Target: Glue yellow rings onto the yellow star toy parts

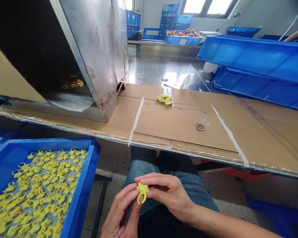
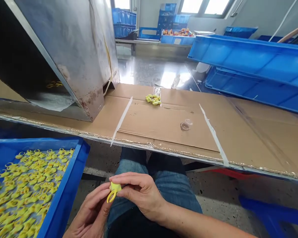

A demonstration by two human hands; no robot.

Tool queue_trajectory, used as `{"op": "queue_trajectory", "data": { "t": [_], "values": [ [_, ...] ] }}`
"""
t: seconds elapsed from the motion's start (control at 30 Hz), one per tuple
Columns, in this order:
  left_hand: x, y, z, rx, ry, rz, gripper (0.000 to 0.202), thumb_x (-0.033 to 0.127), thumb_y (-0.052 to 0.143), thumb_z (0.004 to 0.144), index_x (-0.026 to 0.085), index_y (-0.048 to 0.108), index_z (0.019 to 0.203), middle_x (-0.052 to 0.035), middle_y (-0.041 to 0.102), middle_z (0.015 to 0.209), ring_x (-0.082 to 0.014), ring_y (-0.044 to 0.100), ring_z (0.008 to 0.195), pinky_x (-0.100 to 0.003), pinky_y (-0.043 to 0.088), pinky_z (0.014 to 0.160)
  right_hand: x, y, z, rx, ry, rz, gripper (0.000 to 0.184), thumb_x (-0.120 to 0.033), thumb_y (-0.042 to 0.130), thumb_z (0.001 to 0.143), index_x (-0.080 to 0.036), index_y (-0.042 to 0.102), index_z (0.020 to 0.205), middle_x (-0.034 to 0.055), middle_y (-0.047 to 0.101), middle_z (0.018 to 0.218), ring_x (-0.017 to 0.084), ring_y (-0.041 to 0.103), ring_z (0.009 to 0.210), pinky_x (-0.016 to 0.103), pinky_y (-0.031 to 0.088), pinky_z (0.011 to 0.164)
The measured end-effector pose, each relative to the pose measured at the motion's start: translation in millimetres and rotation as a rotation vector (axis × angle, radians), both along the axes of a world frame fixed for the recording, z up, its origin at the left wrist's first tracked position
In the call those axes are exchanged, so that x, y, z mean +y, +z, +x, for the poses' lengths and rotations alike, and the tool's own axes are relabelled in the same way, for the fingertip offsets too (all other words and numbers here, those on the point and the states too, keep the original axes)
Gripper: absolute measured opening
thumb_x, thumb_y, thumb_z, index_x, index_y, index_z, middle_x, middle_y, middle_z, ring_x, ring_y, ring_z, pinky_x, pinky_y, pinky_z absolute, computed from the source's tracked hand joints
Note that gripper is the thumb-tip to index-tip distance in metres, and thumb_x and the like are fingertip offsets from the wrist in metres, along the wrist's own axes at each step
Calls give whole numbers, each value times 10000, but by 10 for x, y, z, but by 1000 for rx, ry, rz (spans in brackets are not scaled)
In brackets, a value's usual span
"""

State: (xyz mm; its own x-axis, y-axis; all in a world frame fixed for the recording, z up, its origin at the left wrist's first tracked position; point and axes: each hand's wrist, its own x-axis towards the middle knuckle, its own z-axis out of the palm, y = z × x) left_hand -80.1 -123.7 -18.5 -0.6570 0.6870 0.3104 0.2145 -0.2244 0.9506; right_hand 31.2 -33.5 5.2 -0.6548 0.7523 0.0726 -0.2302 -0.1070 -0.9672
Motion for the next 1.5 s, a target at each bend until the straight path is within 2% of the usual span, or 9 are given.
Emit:
{"op": "queue_trajectory", "data": {
  "t": [0.13,0.33,0.5,0.63,0.77,0.87,1.1,1.27,1.5],
  "values": [
    [-5,-13,-16,42,-3,-24,123,202,681,779,264,737,869,-15,733,943,-186,687,845,-265,553,763,11,-28,10,21,16,-50,219,-244,743,815,-255,729,1034,49,695,1076,176,653,976,252,540,859],
    [-3,-21,1,39,-66,8,260,97,664,775,273,719,958,29,713,995,-128,666,884,-184,504,828,3,-107,54,14,30,-106,266,-284,748,809,-232,718,1068,70,675,1096,188,645,957,259,545,813],
    [12,15,70,-62,-39,-8,186,150,692,768,259,727,915,41,721,949,-116,664,861,-159,503,822,47,-85,65,-10,-32,80,270,-278,776,782,-212,730,1040,46,695,919,122,611,748,207,513,702],
    [30,27,93,-135,-27,-15,168,167,714,748,254,723,892,36,718,930,-129,662,854,-174,525,791,73,-41,70,-13,-53,173,248,-288,774,782,-209,735,1014,44,687,903,122,601,731,226,513,717],
    [29,-12,14,98,23,57,210,150,692,755,261,723,930,13,707,903,-144,656,811,-210,521,723,68,-28,88,-31,-48,238,264,-303,779,774,-205,733,1014,54,695,917,137,621,752,241,535,731],
    [6,-33,-62,227,-42,76,299,59,684,728,267,725,939,28,705,862,-139,649,772,-228,500,705,57,-34,97,-25,-35,259,290,-302,780,769,-210,724,1038,58,700,958,130,631,734,227,551,706],
    [-35,-45,-20,247,20,77,166,159,671,777,259,722,899,30,696,822,-137,633,737,-252,472,714,55,-18,106,-2,-35,482,367,-241,763,778,-218,681,1135,70,716,958,169,671,885,238,551,799],
    [-43,-43,25,214,50,76,139,184,649,798,257,713,897,27,695,829,-139,634,731,-266,474,732,59,-11,120,16,-31,505,401,-224,785,747,-207,683,1135,86,714,968,178,676,875,244,557,798],
    [-56,50,-38,269,-45,85,297,22,635,749,257,718,909,51,694,809,-127,632,712,-265,478,759,64,-48,116,71,-48,541,365,-213,772,767,-217,686,1121,76,722,963,170,688,836,231,573,756]
  ]
}}
